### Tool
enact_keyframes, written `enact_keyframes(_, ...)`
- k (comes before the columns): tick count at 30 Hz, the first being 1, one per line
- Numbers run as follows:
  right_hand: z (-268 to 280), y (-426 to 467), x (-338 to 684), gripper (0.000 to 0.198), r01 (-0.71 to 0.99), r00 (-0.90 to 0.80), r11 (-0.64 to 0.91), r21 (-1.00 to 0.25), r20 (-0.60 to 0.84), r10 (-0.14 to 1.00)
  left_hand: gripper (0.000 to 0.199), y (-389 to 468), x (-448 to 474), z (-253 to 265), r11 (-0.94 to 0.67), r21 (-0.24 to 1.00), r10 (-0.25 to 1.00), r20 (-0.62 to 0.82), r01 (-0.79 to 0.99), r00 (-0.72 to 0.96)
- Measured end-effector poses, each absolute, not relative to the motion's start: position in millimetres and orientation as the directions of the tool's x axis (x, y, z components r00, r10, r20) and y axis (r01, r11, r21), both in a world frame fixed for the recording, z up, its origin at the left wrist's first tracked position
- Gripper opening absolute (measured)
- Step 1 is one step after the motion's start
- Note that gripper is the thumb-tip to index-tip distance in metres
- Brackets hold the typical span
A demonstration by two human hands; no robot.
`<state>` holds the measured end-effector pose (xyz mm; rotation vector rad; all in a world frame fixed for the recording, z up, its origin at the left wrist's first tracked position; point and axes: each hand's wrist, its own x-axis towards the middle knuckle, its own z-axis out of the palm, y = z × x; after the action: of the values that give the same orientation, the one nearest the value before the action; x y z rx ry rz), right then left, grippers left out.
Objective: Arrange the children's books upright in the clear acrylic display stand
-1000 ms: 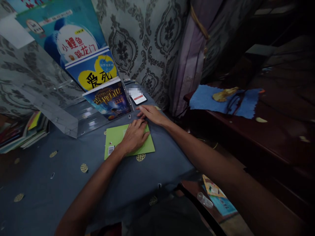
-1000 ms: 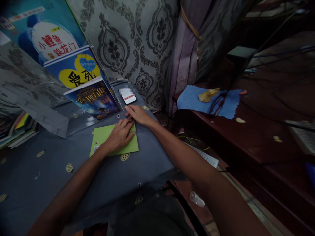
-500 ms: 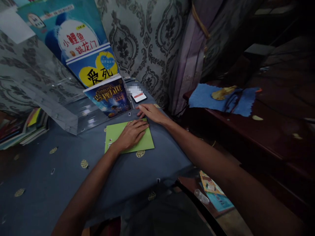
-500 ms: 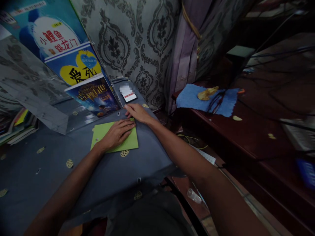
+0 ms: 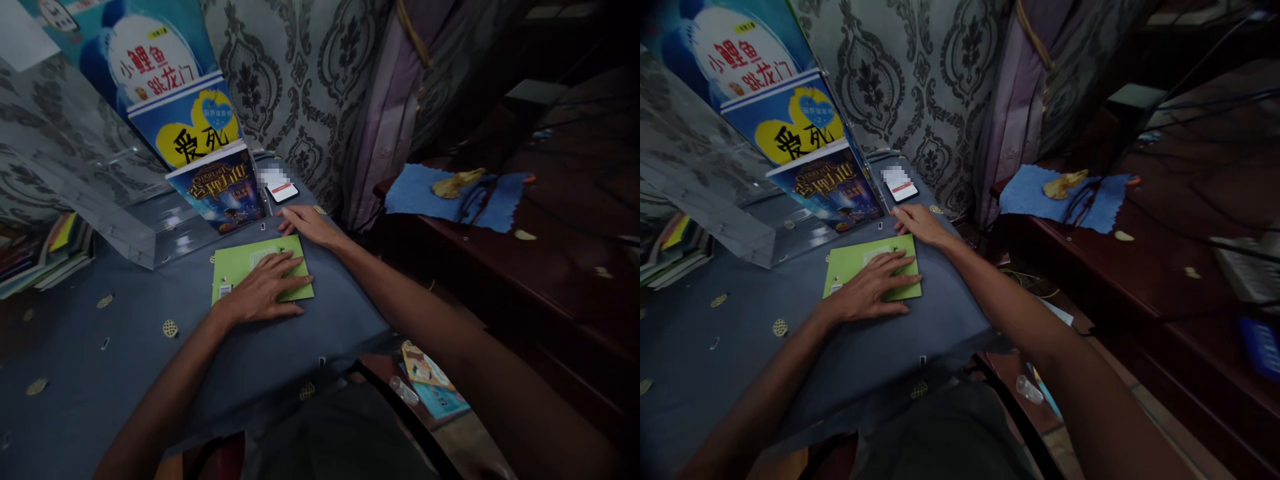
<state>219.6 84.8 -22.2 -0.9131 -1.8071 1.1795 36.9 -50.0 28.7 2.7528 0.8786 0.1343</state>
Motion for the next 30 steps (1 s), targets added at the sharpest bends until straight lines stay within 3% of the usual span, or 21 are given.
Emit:
enact_keyframes(6, -23, 85, 220, 0.050, 0.159, -0.441, 0.321, -0.934, 0.224, 0.869, 0.043, -59, 35, 18, -0.783, 0.265, 0.601, 0.085, 0.563, 0.795)
enact_keyframes(18, -16, 42, 230, 0.051, 0.336, -0.366, 0.427, -0.839, 0.302, 0.880, 0.035, -74, 39, 5, -0.787, 0.169, 0.617, 0.192, 0.594, 0.763)
enact_keyframes(25, -25, -6, 250, 0.039, 0.574, -0.525, 0.652, -0.496, 0.389, 0.757, 0.035, -74, 39, 3, -0.791, 0.174, 0.612, 0.214, 0.587, 0.761)
enact_keyframes(30, -29, -9, 248, 0.041, 0.667, -0.542, 0.650, -0.364, 0.361, 0.759, 0.035, -75, 38, 2, -0.788, 0.175, 0.615, 0.219, 0.590, 0.757)
